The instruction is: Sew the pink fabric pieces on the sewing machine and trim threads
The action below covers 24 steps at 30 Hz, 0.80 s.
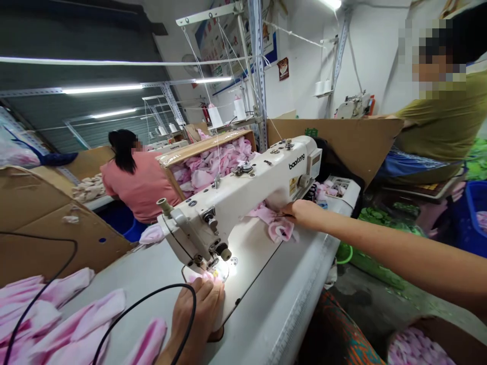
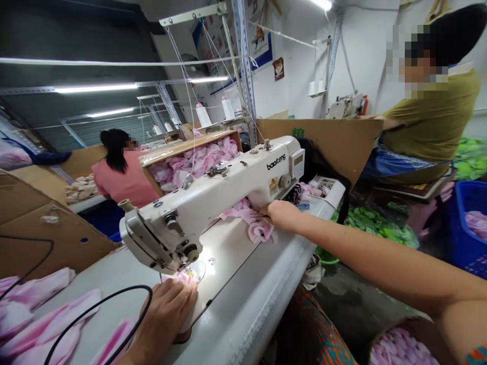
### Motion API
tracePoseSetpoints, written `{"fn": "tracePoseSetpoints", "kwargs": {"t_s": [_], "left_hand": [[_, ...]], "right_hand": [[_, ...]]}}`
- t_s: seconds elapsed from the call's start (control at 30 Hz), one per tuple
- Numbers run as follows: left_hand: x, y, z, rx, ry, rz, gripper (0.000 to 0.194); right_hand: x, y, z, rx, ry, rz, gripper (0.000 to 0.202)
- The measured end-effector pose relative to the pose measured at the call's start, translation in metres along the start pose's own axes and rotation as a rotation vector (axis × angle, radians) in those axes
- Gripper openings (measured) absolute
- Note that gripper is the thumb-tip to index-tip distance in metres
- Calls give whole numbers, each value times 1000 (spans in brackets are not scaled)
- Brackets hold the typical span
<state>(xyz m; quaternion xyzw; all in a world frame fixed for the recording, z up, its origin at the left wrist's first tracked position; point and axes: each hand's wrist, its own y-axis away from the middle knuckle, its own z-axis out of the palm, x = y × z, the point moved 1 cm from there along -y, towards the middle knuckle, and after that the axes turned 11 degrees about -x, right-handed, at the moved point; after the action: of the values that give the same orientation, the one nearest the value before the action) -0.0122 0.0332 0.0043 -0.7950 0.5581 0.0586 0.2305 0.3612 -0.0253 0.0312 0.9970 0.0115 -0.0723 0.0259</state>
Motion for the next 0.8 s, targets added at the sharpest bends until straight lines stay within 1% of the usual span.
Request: {"fn": "tracePoseSetpoints", "kwargs": {"t_s": [0.1,0.2,0.27,0.33,0.43,0.53,0.6,0.7,0.73,0.8], "left_hand": [[3,-1,-6,-13,-15,2,21],[8,-5,-12,29,9,-36,22],[10,-8,-14,43,21,-46,23],[12,-10,-16,33,27,-40,23],[14,-10,-18,-7,32,-29,25],[15,-5,-15,-49,24,-38,31],[15,-1,-12,-89,22,-49,39],[18,2,-12,-125,18,-78,54],[21,1,-15,-129,19,-86,53],[32,-4,-27,-133,47,-83,41]], "right_hand": [[-1,-15,15,-33,5,-59,20],[0,-26,26,-61,0,-71,21],[0,-29,28,-62,-11,-70,22],[1,-27,27,-43,-35,-73,24],[2,-17,19,19,-110,-89,23],[4,-2,9,103,-242,-111,21],[3,9,3,160,-358,-122,19],[-5,28,-3,210,-567,-137,25],[-10,34,-4,212,-637,-148,28],[-21,47,-6,201,-763,-183,34]]}}
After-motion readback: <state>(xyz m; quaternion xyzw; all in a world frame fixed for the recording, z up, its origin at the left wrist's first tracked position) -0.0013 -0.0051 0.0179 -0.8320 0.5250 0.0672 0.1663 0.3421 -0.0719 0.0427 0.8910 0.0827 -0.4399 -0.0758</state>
